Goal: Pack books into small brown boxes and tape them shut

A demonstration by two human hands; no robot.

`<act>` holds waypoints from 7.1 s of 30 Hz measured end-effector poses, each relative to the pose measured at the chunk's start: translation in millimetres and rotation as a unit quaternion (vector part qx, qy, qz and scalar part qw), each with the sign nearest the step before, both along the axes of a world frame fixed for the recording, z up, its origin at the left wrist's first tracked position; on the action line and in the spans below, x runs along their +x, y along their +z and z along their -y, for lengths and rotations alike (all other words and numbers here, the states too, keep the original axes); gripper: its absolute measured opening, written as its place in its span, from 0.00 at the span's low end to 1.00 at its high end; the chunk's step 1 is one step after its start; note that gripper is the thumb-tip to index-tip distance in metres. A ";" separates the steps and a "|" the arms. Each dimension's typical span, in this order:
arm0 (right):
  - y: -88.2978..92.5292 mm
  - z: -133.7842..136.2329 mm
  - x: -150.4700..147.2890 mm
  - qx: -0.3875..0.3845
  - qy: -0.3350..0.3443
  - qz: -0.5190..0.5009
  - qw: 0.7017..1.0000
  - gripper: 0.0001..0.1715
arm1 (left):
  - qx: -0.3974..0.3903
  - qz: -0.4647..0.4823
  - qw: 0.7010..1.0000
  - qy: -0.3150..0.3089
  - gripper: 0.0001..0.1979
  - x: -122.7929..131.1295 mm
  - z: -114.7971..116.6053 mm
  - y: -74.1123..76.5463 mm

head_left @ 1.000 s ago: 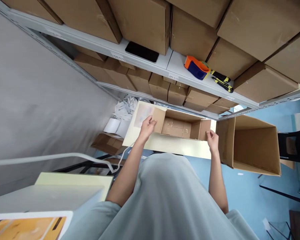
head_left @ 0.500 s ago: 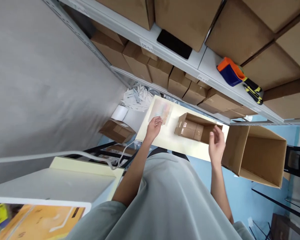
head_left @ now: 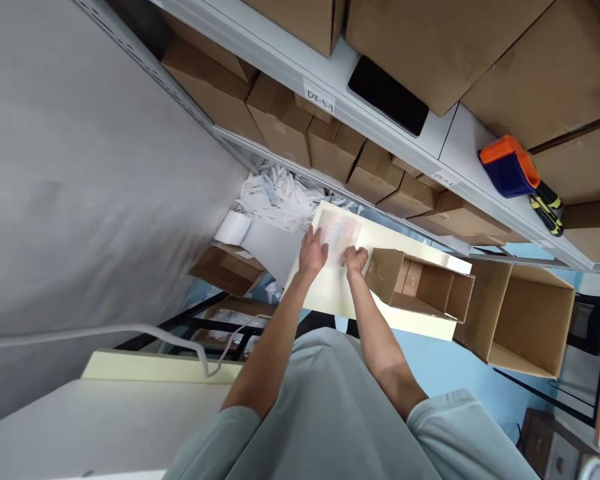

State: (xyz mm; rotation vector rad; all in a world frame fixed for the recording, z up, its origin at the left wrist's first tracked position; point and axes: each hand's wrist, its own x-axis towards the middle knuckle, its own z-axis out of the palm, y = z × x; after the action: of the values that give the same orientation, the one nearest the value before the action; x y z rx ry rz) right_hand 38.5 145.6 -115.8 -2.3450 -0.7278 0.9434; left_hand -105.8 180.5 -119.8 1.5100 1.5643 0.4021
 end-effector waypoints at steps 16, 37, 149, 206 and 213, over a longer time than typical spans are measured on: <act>-9.0 -11.3 5.2 -0.073 -0.102 0.012 0.992 0.15 | 0.010 -0.028 0.991 -0.131 0.34 46.8 53.9 -3.1; 296.4 86.1 80.7 0.314 0.311 0.112 0.890 0.15 | 0.288 0.100 0.934 -0.188 0.30 36.1 28.5 284.9; 160.1 178.9 285.7 0.008 0.127 0.104 0.986 0.22 | 0.042 -0.062 0.987 -0.143 0.27 151.8 92.0 147.9; 317.2 117.9 198.2 0.426 0.164 -0.114 0.882 0.29 | 0.306 0.336 0.891 0.002 0.05 190.9 118.4 308.7; 341.8 179.5 169.0 0.385 0.199 -0.168 0.885 0.30 | 0.318 0.317 0.888 -0.102 0.07 153.9 171.3 335.4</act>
State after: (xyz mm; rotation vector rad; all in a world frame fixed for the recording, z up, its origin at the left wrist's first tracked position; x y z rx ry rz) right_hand 207.6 -33.9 226.0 -1.3228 -1.1922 0.9520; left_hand 48.0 9.2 215.7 1.7459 0.7640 1.2348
